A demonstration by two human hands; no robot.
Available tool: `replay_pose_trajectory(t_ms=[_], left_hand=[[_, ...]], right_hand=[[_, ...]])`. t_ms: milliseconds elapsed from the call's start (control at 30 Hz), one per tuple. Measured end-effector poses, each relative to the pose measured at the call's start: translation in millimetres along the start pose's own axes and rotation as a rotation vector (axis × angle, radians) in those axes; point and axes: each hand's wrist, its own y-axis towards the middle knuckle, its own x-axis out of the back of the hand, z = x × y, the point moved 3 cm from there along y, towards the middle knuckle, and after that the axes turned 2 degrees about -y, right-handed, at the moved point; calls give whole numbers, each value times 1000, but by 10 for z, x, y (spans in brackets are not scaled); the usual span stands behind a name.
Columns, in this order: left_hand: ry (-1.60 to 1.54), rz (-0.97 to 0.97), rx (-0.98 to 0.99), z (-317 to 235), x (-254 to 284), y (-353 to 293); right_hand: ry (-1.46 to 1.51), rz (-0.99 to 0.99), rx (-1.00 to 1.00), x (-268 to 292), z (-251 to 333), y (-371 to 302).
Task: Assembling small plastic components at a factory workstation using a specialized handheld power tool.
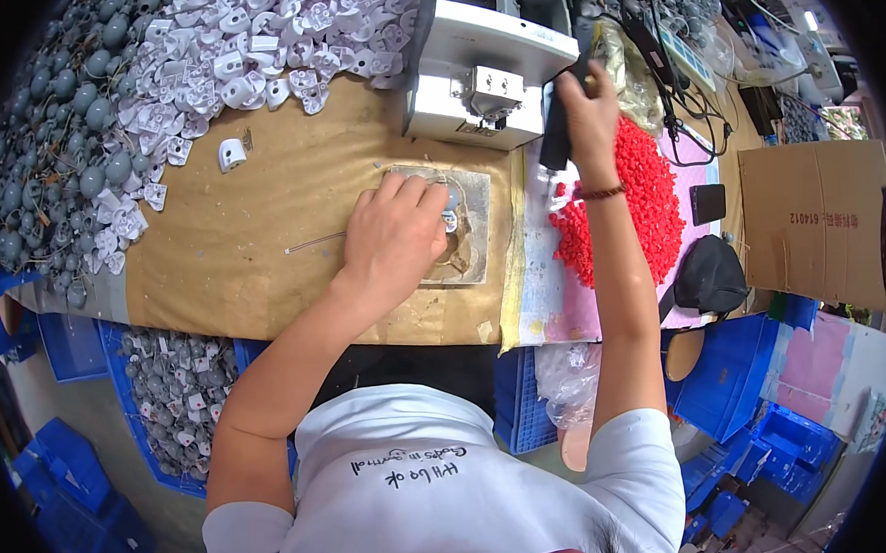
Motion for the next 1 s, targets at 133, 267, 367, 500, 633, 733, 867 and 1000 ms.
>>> replay_pose_trajectory(t_ms=[133,267,367,500,633,733,867,1000], left_hand=[[-17,12,10,-21,37,-4],[-46,-15,9,-34,63,-9],[-61,0,29,-46,67,-12],[-118,54,110,-10,22,-27],[-151,35,108,1,33,-39],[-146,30,108,17,28,-45],[-128,43,117,20,22,-44],[-145,3,114,24,24,-60]], right_hand=[[270,-131,336,282,928,-241],[738,249,423,117,1633,-365],[606,311,543,-62,1717,-351],[592,191,207,-530,1601,-518],[362,270,25,-611,1508,-535],[290,416,189,-472,1587,-594],[391,420,158,-393,1569,-1015],[423,432,199,-406,1511,-1195]])
